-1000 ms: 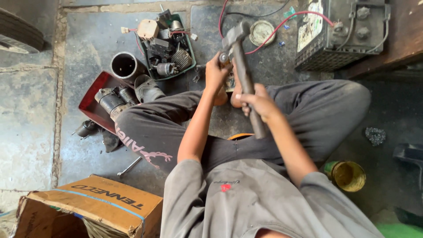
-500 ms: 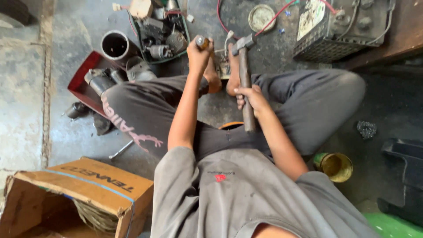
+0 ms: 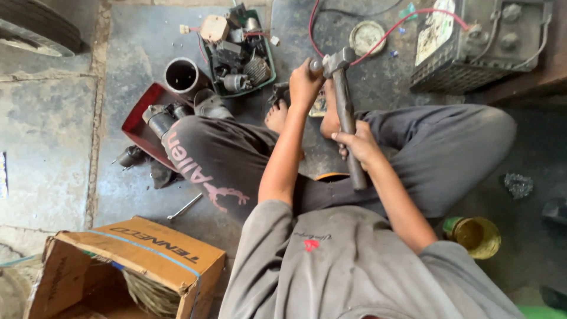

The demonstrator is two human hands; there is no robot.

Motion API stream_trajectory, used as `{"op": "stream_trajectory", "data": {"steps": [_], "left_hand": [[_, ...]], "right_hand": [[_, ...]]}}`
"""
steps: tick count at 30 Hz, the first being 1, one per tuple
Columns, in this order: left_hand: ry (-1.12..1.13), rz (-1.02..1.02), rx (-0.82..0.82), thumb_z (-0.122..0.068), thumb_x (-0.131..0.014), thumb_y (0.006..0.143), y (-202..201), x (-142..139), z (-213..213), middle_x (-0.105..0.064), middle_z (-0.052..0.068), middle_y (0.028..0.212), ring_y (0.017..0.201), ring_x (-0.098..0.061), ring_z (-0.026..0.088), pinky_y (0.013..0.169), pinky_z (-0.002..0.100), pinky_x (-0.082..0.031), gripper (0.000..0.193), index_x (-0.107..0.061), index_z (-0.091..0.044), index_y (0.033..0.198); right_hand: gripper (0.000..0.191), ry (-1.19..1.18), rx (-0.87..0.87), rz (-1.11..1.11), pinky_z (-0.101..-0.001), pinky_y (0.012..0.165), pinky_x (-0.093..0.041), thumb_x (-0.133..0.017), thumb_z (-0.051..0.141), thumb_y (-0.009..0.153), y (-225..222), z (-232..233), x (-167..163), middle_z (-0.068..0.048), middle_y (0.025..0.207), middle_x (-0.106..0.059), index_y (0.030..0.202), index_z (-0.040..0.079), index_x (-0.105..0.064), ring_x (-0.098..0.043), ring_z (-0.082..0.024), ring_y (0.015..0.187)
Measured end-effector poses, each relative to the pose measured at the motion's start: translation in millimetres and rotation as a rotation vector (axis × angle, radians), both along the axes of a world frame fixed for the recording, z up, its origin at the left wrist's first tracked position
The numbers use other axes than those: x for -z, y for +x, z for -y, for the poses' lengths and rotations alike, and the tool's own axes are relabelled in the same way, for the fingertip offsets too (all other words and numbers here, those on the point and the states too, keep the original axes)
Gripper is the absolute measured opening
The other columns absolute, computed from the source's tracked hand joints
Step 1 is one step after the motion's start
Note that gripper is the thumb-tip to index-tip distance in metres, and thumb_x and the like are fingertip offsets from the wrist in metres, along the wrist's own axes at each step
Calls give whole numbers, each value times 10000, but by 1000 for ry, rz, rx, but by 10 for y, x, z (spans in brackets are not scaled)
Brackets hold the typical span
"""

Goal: The person sits on the floor and repeatedly strikes a small metal component with a hammer while holding it with the other hand. The person adjusts the component's position between strikes and continues hammering the same area.

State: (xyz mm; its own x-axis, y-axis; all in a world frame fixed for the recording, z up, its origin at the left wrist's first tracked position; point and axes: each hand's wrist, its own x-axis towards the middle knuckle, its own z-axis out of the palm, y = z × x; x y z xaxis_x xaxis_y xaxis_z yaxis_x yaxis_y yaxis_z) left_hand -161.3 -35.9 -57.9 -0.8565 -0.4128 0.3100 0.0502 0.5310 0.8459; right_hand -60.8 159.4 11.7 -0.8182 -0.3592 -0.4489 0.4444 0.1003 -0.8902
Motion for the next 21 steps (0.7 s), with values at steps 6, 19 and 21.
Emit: {"op": "stream_trajectory", "data": {"steps": [6, 19, 21], "left_hand": [[114, 81, 78, -222, -791, 768, -68, 62, -88, -748, 173, 876, 877, -716, 398, 735, 443, -559, 289, -671, -93, 998], [165, 3, -7, -157, -784, 742, -90, 48, -30, -741, 176, 814, 798, -728, 389, 692, 421, -570, 294, -696, -84, 1012], [182, -53, 6, -149, -775, 761, -85, 54, -51, -752, 172, 838, 831, -734, 383, 700, 418, -576, 265, -698, -82, 1006]], "right_hand": [[151, 36, 5, -219, -300, 408, -464, -702, 40, 829, -37, -85, -467, -42, 667, -589, 895, 50, -567, -570, -142, 466], [464, 89, -99, -266, -284, 422, -455, -741, 41, 851, -253, -139, -763, -11, 771, -579, 1236, 35, -484, -557, -106, 506], [393, 89, -92, -332, -306, 447, -452, -746, 37, 895, -271, -249, -809, -30, 769, -564, 1178, -31, -482, -554, -124, 510]]}}
